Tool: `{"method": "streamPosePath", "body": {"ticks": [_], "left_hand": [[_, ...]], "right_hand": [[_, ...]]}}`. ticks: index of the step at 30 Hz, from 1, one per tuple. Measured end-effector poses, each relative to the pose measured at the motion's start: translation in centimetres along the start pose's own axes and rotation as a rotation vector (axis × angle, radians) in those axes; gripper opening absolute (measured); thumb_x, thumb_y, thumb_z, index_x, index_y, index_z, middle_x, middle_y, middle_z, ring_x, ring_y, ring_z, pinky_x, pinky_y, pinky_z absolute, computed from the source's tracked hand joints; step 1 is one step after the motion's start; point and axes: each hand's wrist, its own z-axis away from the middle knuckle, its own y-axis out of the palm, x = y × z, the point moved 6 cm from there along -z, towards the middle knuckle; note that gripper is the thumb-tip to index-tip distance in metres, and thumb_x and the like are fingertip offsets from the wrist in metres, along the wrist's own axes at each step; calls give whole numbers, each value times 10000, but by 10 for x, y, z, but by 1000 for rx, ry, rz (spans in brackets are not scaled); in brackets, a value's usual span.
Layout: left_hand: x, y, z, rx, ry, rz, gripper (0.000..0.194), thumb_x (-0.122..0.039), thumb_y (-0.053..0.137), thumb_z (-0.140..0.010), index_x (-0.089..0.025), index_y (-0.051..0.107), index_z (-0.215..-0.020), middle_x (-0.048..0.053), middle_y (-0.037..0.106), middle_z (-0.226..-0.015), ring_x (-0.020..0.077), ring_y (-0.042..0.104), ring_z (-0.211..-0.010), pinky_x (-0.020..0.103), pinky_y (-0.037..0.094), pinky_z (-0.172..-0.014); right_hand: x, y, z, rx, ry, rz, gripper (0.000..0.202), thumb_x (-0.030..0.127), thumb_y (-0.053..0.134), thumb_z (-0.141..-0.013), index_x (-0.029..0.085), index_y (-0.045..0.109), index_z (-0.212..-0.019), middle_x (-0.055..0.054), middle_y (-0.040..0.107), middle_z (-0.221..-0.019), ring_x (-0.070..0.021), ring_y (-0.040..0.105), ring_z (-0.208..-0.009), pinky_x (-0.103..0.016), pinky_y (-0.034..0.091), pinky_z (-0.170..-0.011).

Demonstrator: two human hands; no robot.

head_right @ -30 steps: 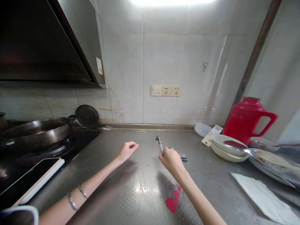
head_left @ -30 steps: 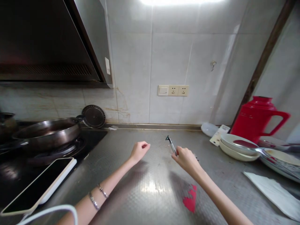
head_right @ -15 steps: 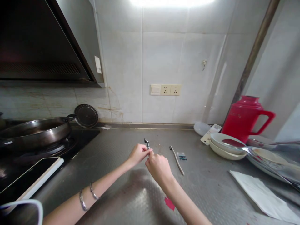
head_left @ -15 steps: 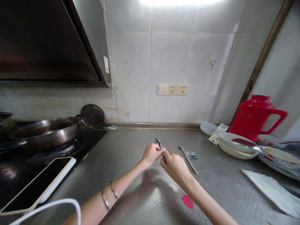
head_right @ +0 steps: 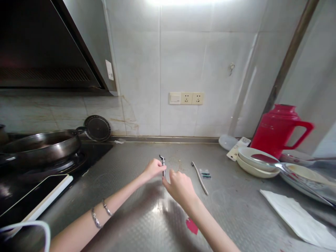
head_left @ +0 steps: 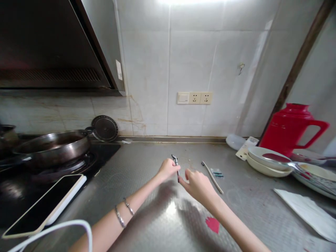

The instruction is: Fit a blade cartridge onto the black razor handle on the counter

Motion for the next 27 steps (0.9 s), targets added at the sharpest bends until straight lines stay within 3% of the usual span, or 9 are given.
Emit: {"method": "streamPosePath", "body": {"ticks": [5, 11, 19, 27], "left_hand": [[34, -26, -15, 123, -116, -140, 274, -254, 479, -629, -153, 445, -377, -56, 260, -311, 74, 334, -379, 202, 261, -426], [69, -34, -25, 236, -201, -233, 189, -202, 505, -587, -143, 496, -407, -20, 408, -323, 90, 414, -357, 204, 352, -428], [78, -30, -29, 206, -202, -306, 189, -213, 518, -633, -123, 555, -471, -11, 424, -328, 102, 440, -341, 212, 377, -419], [75, -27, -30, 141, -148, -403, 166, -241, 574, -645, -109, 662, -593, 74, 645, -544, 142, 612, -580, 182, 428, -536]], "right_hand": [[-68, -7, -2, 68, 214, 14, 308, 410, 402, -834, 194, 571, -693, -88, 658, -694, -226, 632, -665, -255, 299, -504], [-139, 12, 1, 202, 328, 41, 273, 331, 395, -802, 183, 601, -700, -121, 665, -813, -246, 634, -753, -260, 314, -516], [-153, 32, 2, 301, 331, 34, 315, 371, 369, -802, 174, 610, -756, -133, 671, -851, -295, 635, -795, -300, 365, -547], [-156, 40, -4, 351, 299, 37, 365, 436, 377, -804, 169, 626, -791, -138, 668, -879, -297, 632, -818, -327, 407, -592]]}}
